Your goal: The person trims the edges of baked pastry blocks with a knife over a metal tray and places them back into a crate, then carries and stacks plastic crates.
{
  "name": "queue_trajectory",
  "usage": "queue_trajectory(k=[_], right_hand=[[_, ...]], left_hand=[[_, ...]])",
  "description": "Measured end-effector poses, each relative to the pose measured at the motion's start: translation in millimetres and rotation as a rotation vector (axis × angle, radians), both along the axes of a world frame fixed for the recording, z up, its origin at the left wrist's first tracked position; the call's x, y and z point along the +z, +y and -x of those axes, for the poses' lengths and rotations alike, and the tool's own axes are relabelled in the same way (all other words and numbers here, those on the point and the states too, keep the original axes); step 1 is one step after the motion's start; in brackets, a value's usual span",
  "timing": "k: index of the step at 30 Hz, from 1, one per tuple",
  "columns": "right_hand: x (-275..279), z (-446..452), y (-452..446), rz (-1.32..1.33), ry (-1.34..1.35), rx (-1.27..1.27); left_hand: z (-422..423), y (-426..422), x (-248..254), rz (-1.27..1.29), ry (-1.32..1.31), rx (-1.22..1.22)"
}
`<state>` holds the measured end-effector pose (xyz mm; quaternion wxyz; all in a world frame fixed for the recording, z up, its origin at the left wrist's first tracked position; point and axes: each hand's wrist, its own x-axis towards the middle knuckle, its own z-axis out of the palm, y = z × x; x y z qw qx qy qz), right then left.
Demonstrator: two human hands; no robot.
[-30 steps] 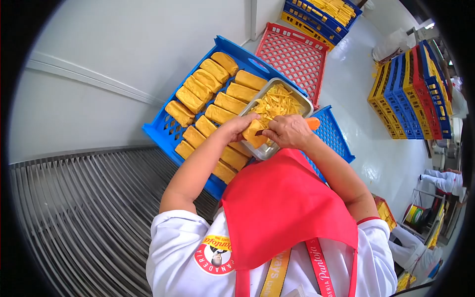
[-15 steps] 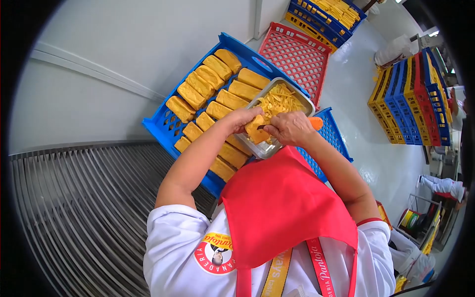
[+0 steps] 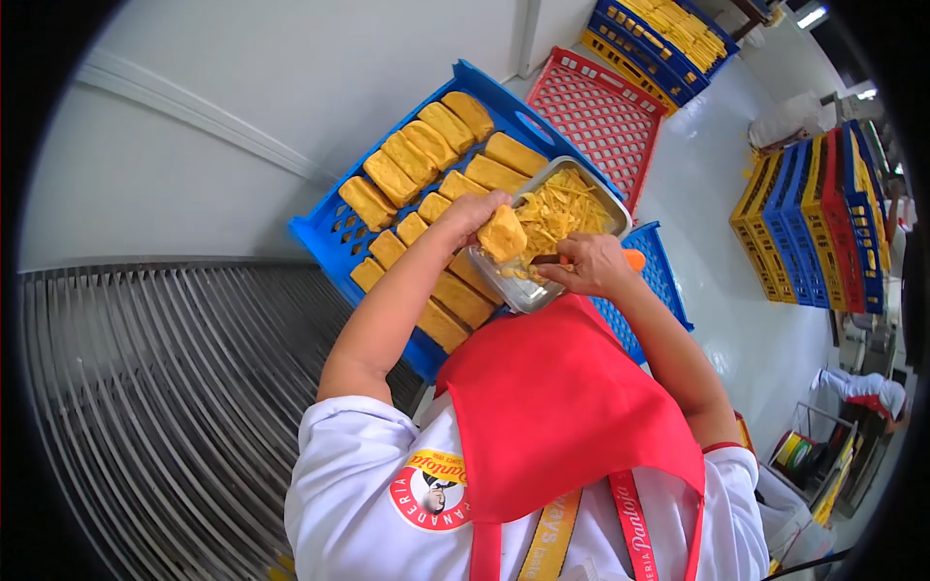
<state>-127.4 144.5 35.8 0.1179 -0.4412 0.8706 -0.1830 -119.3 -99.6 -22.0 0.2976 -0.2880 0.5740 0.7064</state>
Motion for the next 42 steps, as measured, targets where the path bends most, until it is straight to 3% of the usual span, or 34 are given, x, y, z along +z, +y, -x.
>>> queue_trajectory(k=[6, 8, 12, 19, 26, 28, 29, 31, 33, 35, 38, 40, 41, 42], right_hand=[[-1.4, -7.5, -32.2, 0.184, 0.104, -0.189], [-4.5, -11.4, -36.4, 0.148, 0.158, -0.311], [-28.9, -20.9, -22.8, 0.17, 0.07, -0.376], [-49.0, -18.8, -5.3, 0.047, 0.011, -0.457], [-45.0, -17.3, 2.0, -0.074, -0.094, -0.52], [-55.8, -9.0, 8.0, -0.16, -0.115, -0.582], [-60.8, -4.4, 14.7, -0.197, -0.134, -0.605], [-63.8, 2.2, 27.9, -0.189, -0.206, -0.639], [-67.0, 1.2, 35.5, -0.162, -0.239, -0.637], [-67.7, -1.7, 40.3, -0.141, -0.262, -0.652], [-73.1, -5.2, 43.5, -0.064, -0.359, -0.642], [-74.1, -4.6, 41.7, -0.151, -0.419, -0.633], [-74.8, -3.9, 41.4, -0.154, -0.416, -0.636], [-75.0, -3.2, 41.4, -0.137, -0.428, -0.626]], left_hand=[[-4.0, 1.7, -28.6, 0.048, 0.036, 0.271], [-7.3, 2.0, -49.2, -0.252, -0.038, 0.393], [-30.9, 32.4, -29.7, -0.328, -0.118, 0.562], [-50.5, 53.1, -46.5, -0.302, -0.19, 0.681], [-51.9, 55.9, -50.3, -0.382, -0.123, 0.637], [-49.0, 56.0, -16.4, 0.221, -0.043, 0.649], [-53.0, 38.2, -22.6, 0.245, -0.05, 0.687], [-53.2, -0.8, -39.7, 0.86, 0.575, 0.562], [-54.6, -51.1, -41.9, 1.324, 0.602, 0.557], [-58.3, -82.9, 5.6, 1.37, 0.172, 0.51], [-74.5, -145.3, -23.4, 1.505, 0.149, 0.472], [-79.4, -165.1, -28.8, 1.496, -0.188, 0.29], [-81.1, -175.3, -41.5, 1.492, -0.185, 0.289], [-82.4, -185.1, -62.4, 1.588, -0.291, 0.132]])
